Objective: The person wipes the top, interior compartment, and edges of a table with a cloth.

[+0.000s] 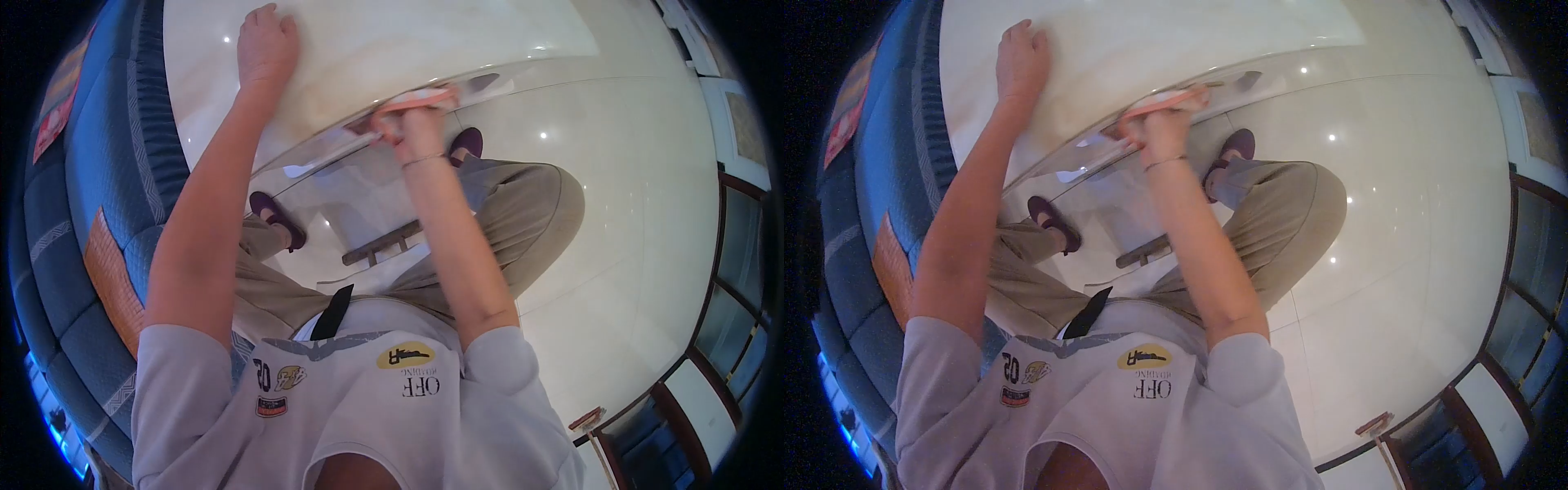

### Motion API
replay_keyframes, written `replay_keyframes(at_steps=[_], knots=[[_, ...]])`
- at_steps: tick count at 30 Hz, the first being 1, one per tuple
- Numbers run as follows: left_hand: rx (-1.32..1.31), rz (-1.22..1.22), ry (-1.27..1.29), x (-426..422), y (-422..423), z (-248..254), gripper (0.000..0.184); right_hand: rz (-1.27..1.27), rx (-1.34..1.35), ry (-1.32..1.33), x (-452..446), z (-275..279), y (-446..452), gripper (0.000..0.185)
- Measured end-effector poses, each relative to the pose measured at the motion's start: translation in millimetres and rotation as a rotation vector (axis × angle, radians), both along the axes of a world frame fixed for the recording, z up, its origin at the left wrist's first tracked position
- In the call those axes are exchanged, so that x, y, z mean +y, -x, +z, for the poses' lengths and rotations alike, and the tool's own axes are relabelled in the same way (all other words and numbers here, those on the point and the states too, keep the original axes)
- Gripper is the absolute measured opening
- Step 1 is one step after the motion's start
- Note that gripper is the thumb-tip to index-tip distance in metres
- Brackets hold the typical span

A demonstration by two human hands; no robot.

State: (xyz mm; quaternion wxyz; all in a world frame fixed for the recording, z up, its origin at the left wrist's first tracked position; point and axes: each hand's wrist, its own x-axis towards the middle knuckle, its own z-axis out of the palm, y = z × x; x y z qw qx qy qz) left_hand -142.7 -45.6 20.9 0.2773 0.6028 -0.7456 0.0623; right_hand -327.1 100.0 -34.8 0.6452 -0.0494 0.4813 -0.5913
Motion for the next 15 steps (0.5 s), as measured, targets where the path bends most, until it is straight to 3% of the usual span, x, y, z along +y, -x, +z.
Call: replay_keyframes(at_steps=[2,6,9,12,13,15], knots=[[-0.014,-0.01,0.008,0,-1,1,0.038,-0.281,0.199,0.05,-15,12,26,0.02],[-0.036,-0.008,-0.005,1,-1,-1,0.038,-0.384,0.382,0.163,-47,-17,103,0.023],[-0.043,-0.022,0.001,1,-1,1,0.037,-0.456,0.312,0.098,-65,-28,144,0.031],[-0.042,-0.033,-0.005,4,1,4,0.037,-0.448,0.59,0.185,-75,-59,170,0.03],[-0.041,-0.043,-0.007,4,1,6,0.036,-0.48,0.542,0.203,-80,-60,174,0.031],[-0.07,-0.018,-0.012,3,1,6,0.036,-0.731,0.044,0.381,-89,-69,173,0.035]])
